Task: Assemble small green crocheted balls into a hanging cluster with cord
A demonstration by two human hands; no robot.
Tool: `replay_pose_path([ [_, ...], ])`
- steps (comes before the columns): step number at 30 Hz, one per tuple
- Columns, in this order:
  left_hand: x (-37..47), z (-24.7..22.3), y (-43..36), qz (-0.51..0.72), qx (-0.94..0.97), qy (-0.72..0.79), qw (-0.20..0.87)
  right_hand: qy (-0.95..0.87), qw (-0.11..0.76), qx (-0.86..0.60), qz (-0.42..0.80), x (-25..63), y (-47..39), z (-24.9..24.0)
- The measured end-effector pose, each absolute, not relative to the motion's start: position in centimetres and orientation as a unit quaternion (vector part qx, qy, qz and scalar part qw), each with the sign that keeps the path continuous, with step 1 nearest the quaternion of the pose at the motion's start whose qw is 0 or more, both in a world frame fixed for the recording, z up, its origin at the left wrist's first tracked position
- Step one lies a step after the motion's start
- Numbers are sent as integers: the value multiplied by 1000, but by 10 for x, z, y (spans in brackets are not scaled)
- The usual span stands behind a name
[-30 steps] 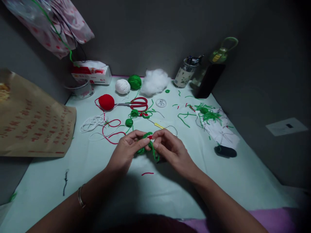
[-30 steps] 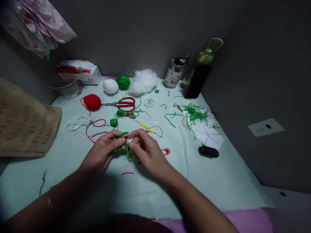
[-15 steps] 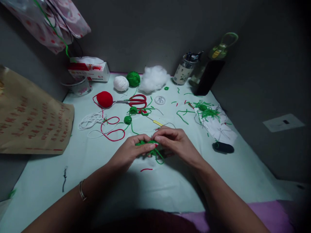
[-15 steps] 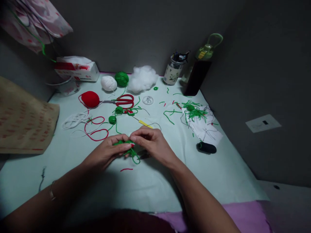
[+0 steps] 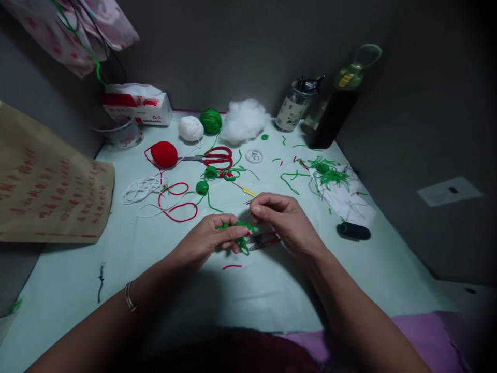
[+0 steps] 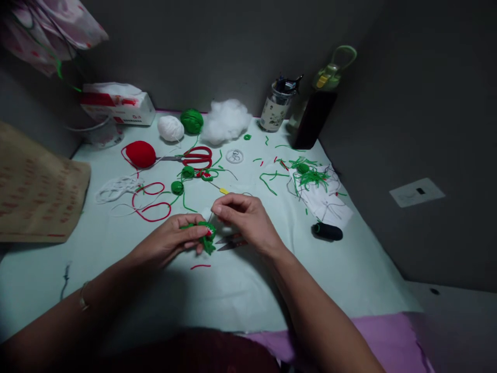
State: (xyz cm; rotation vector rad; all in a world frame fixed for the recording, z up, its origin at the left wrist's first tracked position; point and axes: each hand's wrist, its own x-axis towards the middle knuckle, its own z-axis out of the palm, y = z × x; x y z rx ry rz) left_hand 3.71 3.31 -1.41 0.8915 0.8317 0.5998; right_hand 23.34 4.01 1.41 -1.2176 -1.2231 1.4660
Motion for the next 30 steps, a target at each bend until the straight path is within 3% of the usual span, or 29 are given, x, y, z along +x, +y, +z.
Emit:
replay_pose_path([
  [5, 37, -18, 34, 279, 405, 368, 789, -523, 324, -455, 644, 235, 37, 21],
  [7, 38, -18, 34, 285, 405, 360, 791, -551, 322, -452, 623, 234, 36, 23],
  [12, 37, -14, 35, 294, 404, 373, 782, -520, 438, -469, 564, 225, 37, 15],
  [19, 35, -12, 34, 292, 396, 378, 784, -449, 450, -476, 608, 216, 36, 10],
  [24, 37, -15, 32, 260, 399, 372, 797, -375, 524, -497, 581, 224, 44, 7],
  [26, 38, -17, 32, 238, 404, 362, 806, -357, 502, -468, 634, 227, 44, 8],
  [30, 38, -19, 34, 246, 405, 337, 813, -356, 373, -366, 775, 229, 41, 14],
])
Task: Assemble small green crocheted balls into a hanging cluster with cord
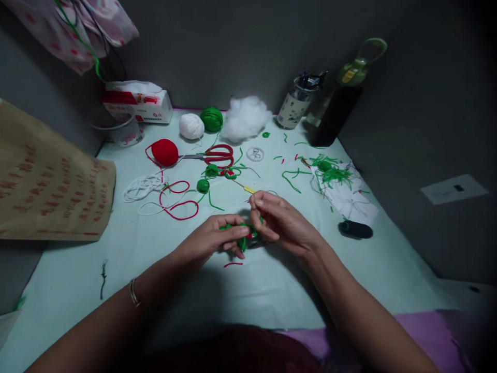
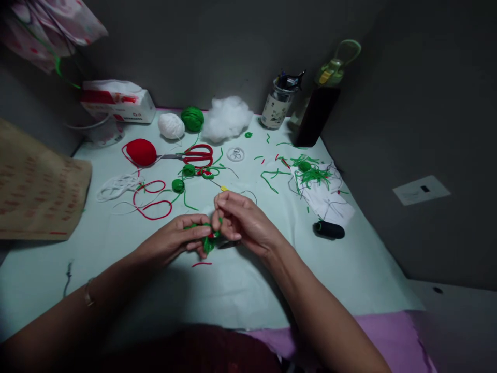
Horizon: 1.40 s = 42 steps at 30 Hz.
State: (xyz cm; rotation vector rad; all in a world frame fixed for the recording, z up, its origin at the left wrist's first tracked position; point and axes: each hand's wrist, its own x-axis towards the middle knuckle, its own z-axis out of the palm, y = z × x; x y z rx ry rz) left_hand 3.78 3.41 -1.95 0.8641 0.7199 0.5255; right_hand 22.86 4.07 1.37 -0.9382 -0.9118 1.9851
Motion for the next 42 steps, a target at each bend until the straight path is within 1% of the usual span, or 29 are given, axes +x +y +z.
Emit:
replay_pose_path([
  [2, 37, -19, 35, 244, 404, 340, 813, -339, 366, -349, 793, 232, 42, 17],
  [3, 37, -18, 35, 238, 406, 347, 811, -327, 384, -352, 788, 236, 44, 19],
  [7, 34, -17, 35, 218, 424, 376, 795, -284, 511, -388, 713, 257, 55, 25],
  [9, 33, -17, 35, 218, 429, 376, 792, -278, 543, -396, 687, 266, 58, 27],
  [11, 33, -17, 35, 224, 426, 372, 794, -280, 555, -400, 673, 270, 58, 28],
  [14, 34, -15, 35, 244, 421, 377, 788, -305, 545, -416, 661, 266, 56, 29],
  [20, 35, -10, 37, 297, 400, 390, 774, -361, 490, -434, 664, 249, 48, 27],
  [27, 35, -14, 35, 348, 407, 402, 743, -375, 484, -482, 627, 237, 41, 21],
  [33, 37, -17, 33, 337, 418, 396, 744, -398, 482, -502, 598, 226, 37, 14],
  [42, 39, -16, 32, 328, 412, 386, 757, -444, 481, -486, 579, 217, 34, 11],
])
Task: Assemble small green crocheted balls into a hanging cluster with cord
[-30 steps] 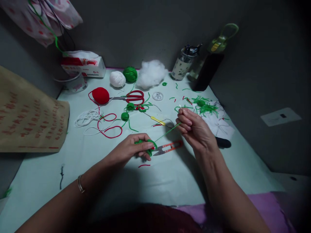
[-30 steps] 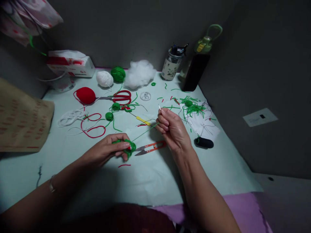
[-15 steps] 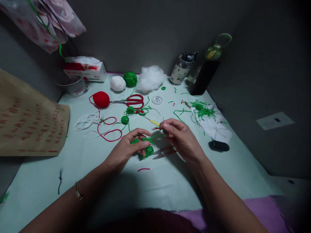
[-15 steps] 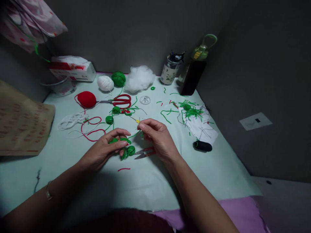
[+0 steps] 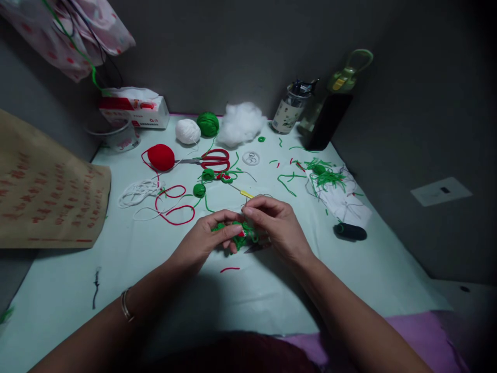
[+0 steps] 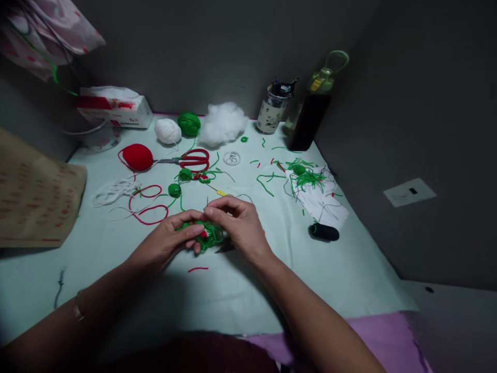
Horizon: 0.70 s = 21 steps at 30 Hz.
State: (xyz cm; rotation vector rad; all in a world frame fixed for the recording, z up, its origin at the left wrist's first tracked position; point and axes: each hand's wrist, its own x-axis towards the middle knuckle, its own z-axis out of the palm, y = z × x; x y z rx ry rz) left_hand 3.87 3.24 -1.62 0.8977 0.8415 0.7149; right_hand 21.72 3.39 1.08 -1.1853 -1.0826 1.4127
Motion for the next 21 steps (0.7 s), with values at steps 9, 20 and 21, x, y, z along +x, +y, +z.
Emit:
replay_pose_path([
  [9, 37, -15, 32, 326, 407, 371, 769, -416, 447, -460, 645, 216, 33, 11],
  [20, 37, -13, 32, 327, 413, 363, 769, -409, 454, -427, 666, 216, 32, 12],
  [21, 36, -12, 33, 326, 412, 363, 770, -405, 455, -426, 669, 216, 32, 13],
])
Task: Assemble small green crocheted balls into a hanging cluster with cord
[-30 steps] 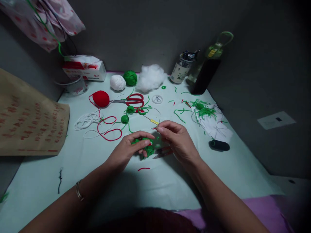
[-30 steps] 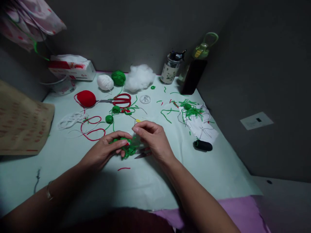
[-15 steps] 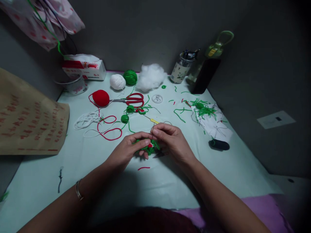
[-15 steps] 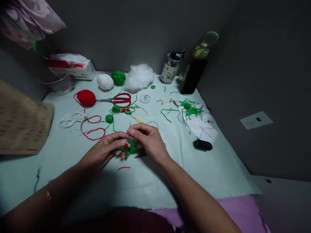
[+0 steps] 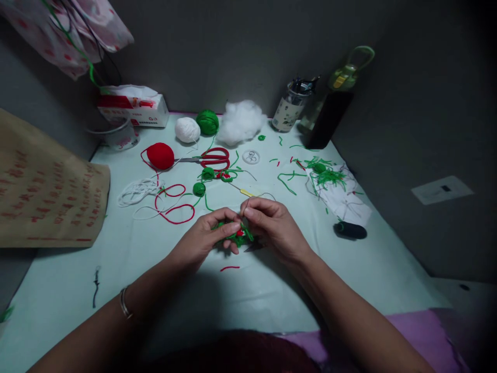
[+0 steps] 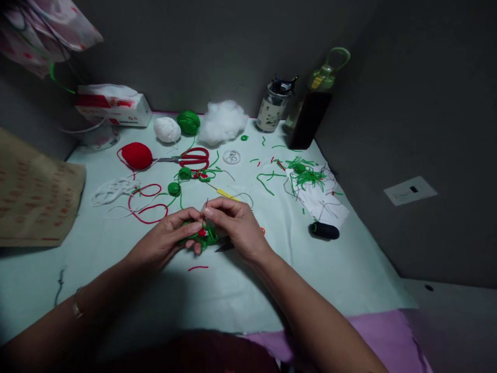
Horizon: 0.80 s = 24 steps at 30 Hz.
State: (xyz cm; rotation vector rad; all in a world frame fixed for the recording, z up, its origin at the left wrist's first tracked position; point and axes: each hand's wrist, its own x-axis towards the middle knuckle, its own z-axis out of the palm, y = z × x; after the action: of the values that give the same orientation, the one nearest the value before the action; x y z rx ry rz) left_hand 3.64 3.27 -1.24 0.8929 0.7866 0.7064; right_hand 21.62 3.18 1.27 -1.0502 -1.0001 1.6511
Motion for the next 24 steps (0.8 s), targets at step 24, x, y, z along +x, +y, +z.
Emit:
replay_pose_path([
  [24, 31, -10, 39, 399, 393, 434, 705, -724, 408, -457, 317, 239, 29, 25],
])
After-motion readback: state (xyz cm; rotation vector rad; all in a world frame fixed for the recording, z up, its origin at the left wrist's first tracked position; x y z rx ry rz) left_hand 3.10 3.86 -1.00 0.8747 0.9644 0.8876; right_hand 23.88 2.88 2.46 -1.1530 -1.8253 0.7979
